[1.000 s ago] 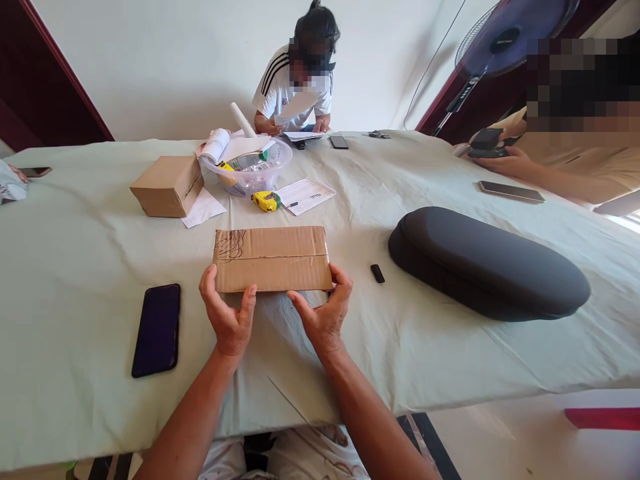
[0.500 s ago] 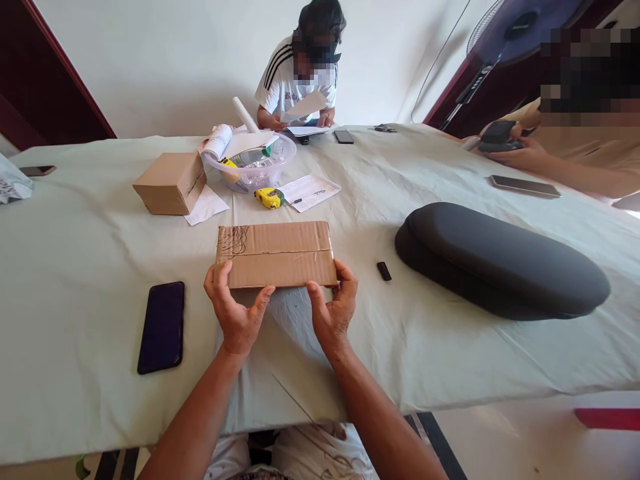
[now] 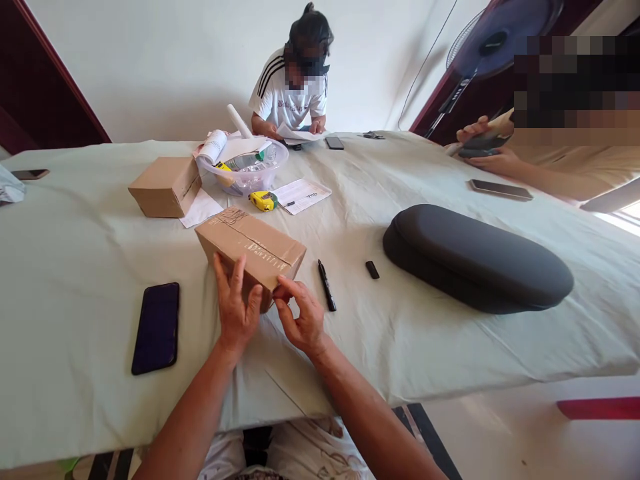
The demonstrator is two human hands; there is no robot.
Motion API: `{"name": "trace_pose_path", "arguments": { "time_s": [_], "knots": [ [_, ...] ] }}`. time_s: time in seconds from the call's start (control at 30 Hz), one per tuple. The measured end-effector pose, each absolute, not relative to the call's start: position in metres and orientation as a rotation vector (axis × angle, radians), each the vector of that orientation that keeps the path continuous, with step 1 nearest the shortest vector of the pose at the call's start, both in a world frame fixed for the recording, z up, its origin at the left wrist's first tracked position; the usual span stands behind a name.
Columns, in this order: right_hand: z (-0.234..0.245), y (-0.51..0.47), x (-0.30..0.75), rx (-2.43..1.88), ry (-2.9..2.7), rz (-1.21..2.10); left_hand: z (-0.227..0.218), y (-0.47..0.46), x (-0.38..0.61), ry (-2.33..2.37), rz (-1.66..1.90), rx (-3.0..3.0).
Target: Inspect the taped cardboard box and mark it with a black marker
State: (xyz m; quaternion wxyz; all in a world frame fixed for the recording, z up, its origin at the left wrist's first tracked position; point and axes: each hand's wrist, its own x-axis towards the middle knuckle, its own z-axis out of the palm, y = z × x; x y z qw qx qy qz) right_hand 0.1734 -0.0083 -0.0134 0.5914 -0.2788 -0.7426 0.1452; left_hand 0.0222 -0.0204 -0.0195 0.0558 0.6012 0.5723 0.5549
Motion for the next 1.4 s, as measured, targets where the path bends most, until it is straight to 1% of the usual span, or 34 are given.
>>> {"name": "trace_pose_path", "arguments": {
  "time_s": [0.13, 0.23, 0.3, 0.43, 0.7, 1.0, 1.17, 1.4],
  "knots": [
    [-0.017, -0.006, 0.176, -0.691, -1.700, 0.330, -0.023, -0.023, 0.030, 1.661, 1.679, 1.979],
    [-0.022, 0.004, 0.185, -0.898, -1.540, 0.181, -0.020, -0.022, 0.028, 1.677, 1.704, 2.022],
    [-0.025, 0.011, 0.191, -1.031, -1.427, 0.163, -0.018, -0.021, 0.027, 1.655, 1.700, 2.044],
    [-0.028, 0.016, 0.191, -1.062, -1.442, 0.370, -0.018, -0.022, 0.029, 1.560, 1.698, 2.089],
    [-0.025, 0.006, 0.180, -1.008, -1.341, 0.449, -0.019, -0.023, 0.028, 1.444, 1.704, 2.103],
    [-0.019, 0.015, 0.188, -0.954, -1.207, 0.786, -0.021, -0.020, 0.021, 1.346, 1.766, 1.909],
    [-0.019, 0.017, 0.188, -0.934, -1.192, 0.843, -0.023, -0.018, 0.019, 1.313, 1.762, 1.808],
    [-0.020, 0.021, 0.192, -0.963, -1.255, 0.836, -0.025, -0.016, 0.017, 1.319, 1.718, 1.797]
  ]
}}
